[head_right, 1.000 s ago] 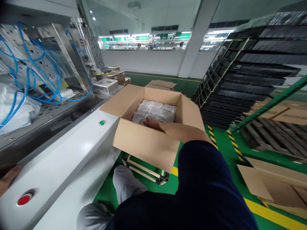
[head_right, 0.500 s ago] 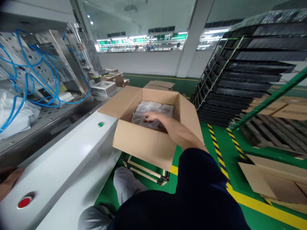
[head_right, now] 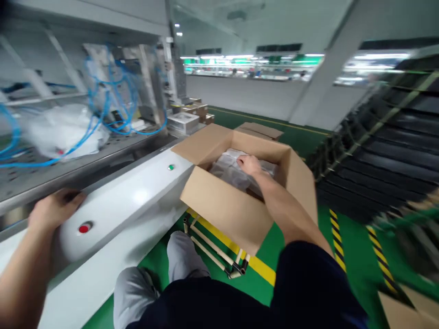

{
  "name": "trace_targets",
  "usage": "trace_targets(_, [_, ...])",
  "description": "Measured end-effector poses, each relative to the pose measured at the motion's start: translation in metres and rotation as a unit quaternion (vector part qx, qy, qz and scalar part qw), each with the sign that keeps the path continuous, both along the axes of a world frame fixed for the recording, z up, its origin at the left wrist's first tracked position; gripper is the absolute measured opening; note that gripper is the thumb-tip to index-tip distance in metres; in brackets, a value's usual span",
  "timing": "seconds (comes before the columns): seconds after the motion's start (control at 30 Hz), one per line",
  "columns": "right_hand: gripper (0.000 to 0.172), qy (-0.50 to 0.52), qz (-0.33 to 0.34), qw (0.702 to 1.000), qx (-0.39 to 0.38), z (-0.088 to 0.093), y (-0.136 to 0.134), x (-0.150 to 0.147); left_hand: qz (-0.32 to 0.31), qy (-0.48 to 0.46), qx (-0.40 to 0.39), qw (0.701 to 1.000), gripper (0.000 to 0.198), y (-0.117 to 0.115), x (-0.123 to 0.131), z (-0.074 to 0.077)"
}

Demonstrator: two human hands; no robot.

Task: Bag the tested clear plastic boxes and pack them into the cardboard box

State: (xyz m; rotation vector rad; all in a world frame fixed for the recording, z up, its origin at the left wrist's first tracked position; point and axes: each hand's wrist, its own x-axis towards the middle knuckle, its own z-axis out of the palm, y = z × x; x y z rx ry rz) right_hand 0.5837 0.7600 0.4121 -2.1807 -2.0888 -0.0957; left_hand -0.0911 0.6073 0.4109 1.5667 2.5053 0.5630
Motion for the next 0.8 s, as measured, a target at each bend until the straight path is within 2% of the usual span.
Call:
trace_targets(0.1, [0.038,-0.016,0.032,0.999,0.017,0.001,0.002,-0.008,-0.071,0.047,0.011,0.996,0.065,-0.015,0.034,0.016])
trace_targets(0.2, [0.036,-0.010,0.060,0.996,0.063,0.013,0.016,-0.018,-0.024,0.047,0.037,0.998,0.050,-0.012,0.039,0.013])
trace_targets(0.27, [0.034,0.012,0.097,0.990,0.105,0.025,0.027,-0.037,-0.016,0.061,0.067,0.996,0.045,-0.009,0.036,0.007])
trace_targets(0.37, [0.038,0.038,0.173,0.975,0.137,0.040,0.044,-0.093,-0.016,0.088,0.110,0.990,0.041,-0.011,0.038,-0.002])
trace_targets(0.47, [0.049,0.045,0.287,0.946,0.146,0.043,0.059,-0.174,-0.048,0.112,0.136,0.983,0.044,-0.027,0.050,-0.015])
trace_targets(0.57, [0.052,0.067,0.391,0.910,0.120,0.032,0.070,-0.266,-0.098,0.132,0.157,0.974,0.044,-0.059,0.058,-0.048])
trace_targets(0.67, [0.056,0.065,0.474,0.871,0.107,0.008,0.080,-0.356,-0.161,0.102,0.234,0.953,0.045,-0.118,0.059,-0.102])
trace_targets(0.7, [0.059,0.058,0.500,0.857,0.109,-0.002,0.084,-0.384,-0.156,0.068,0.234,0.957,0.044,-0.144,0.060,-0.123])
trace_targets(0.73, [0.062,0.046,0.522,0.844,0.116,-0.011,0.088,-0.409,-0.129,0.022,0.206,0.970,0.044,-0.175,0.062,-0.143])
trace_targets(0.77, [0.063,0.031,0.542,0.830,0.127,-0.020,0.093,-0.433,-0.068,-0.034,0.155,0.985,0.043,-0.209,0.066,-0.164])
trace_targets(0.8, [0.063,0.016,0.559,0.818,0.138,-0.028,0.099,-0.453,0.034,-0.100,0.086,0.991,0.044,-0.244,0.074,-0.183])
